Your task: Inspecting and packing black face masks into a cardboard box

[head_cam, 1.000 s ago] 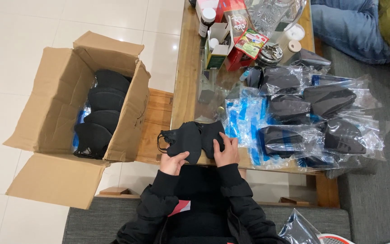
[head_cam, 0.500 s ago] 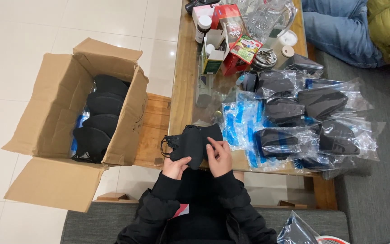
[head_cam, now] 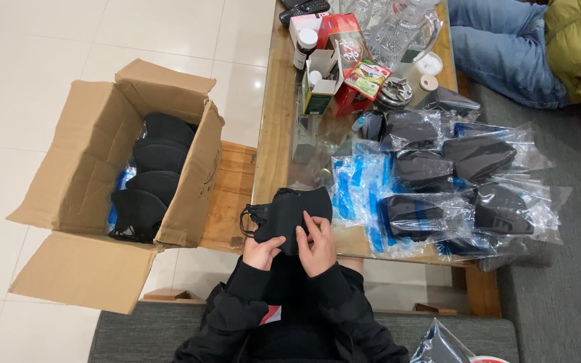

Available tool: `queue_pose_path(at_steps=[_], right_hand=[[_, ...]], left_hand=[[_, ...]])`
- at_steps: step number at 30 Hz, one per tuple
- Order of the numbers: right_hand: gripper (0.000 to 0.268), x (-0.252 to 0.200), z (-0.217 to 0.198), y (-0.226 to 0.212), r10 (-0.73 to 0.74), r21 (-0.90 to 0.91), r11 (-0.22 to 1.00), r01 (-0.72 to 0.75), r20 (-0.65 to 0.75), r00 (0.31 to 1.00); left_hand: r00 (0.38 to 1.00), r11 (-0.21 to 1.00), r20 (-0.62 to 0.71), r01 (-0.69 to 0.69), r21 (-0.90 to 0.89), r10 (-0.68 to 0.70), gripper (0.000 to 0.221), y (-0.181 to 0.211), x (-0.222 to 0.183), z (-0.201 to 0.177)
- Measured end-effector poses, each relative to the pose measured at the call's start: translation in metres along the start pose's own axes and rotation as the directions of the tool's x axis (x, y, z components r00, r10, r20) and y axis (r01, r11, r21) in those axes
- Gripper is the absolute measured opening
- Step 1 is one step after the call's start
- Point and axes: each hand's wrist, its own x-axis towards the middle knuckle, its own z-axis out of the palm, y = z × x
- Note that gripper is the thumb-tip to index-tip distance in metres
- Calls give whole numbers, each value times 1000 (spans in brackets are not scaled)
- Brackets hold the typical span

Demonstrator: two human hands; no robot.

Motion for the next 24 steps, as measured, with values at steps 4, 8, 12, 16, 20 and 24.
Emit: queue_pose_path(at_steps=[4,8,12,16,20,24], right_hand=[[46,-5,-7,-16,-51,-97,994,51,12,999],[38,-6,-11,-27,-99,-78,993,93,-81,992],[18,-7,0,-7,-73,2,997,74,-144,987],[13,-14,4,-12,-14,59,998,23,-141,990],[17,-18,1,-25,18,76,997,-10,-107,994],[17,-19,-7,-37,38,98,995,-30,-85,996]], left_hand=[[1000,1000,16,8,0,-8,81,-8,9,-7],[1000,1000,17,-8,12,8,76,-2,1,-3],[999,1000,16,-27,-7,27,74,-5,0,-3],[999,999,30,-27,-27,28,72,-11,8,-9],[998,999,57,-23,-44,25,72,-13,9,-12],[997,1000,67,-24,-20,25,71,-6,-5,-7]])
